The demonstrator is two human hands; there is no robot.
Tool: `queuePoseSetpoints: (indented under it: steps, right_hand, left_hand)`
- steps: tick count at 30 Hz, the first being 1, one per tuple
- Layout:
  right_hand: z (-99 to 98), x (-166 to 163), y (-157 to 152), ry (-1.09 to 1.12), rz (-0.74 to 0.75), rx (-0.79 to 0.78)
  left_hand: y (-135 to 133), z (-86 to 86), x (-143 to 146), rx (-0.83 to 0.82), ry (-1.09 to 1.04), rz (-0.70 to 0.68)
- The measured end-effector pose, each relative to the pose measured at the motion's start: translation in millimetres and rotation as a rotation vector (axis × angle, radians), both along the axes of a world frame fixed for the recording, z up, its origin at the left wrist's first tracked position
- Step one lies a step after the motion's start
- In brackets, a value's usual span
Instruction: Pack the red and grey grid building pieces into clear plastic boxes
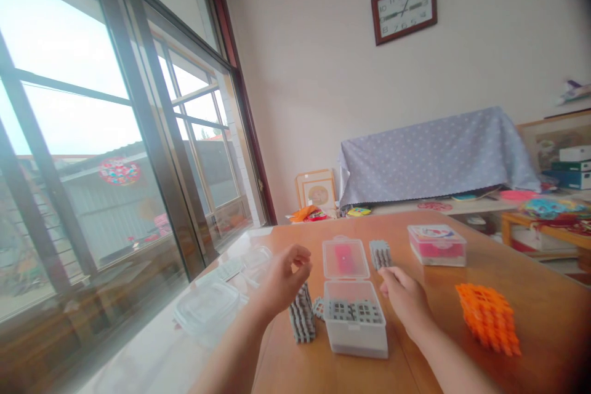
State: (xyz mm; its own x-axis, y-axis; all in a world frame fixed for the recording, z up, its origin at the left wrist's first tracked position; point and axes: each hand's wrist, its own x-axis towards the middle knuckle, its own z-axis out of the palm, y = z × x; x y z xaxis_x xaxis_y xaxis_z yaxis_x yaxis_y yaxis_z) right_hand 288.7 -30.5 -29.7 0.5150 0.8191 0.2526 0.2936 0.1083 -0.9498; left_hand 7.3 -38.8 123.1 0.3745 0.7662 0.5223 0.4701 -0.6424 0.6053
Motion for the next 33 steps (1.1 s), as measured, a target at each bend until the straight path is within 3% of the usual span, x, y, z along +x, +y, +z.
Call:
queuePoseSetpoints:
  steps: [3, 6, 9, 11, 16, 20, 26, 29, 33]
  right_hand:
    - [2.9, 0, -3, 0.007, -0.007, 0.009]
    - [11.9, -5, -13, 0.027, 0.009, 0.064]
    - [26.5, -16, -33, -0.034, 0.067, 0.185]
    - [36.9, -27, -50, -0.174, 0.125, 0.250]
    - [52.5, -60, -78, -0.710, 0.190, 0.290]
    - [48.1, -80, -83, -0.983, 0.269, 0.208]
    - [38.8, -67, -80, -1.102, 0.270, 0.131]
    - [44.2, -46, -77, -1.123, 0.287, 0.077]
    - [54.0, -33, -80, -1.117, 0.177, 0.092]
  left_hand:
    - [9, -26.6, -22, -0.049, -0.305, 0.201]
    - [19, -67.2, -45, -0.085, -0.498, 0.416]
    - [22, -104.6, -56, -0.113, -0.543, 0.488]
    - [20, -119.8, -56, -0.126, -0.566, 0.489]
    - [17, -130.6, -53, -0.103, -0.535, 0.353]
    - [19, -135.9, -53, -0.099, -0.462, 0.260]
    - [24, -144.1, -55, -0.208, -0.459, 0.281]
    - [27, -147.3, -55, -0.235, -0.465, 0.278]
    - [29, -151.5, -53, -0.258, -0.463, 0.266]
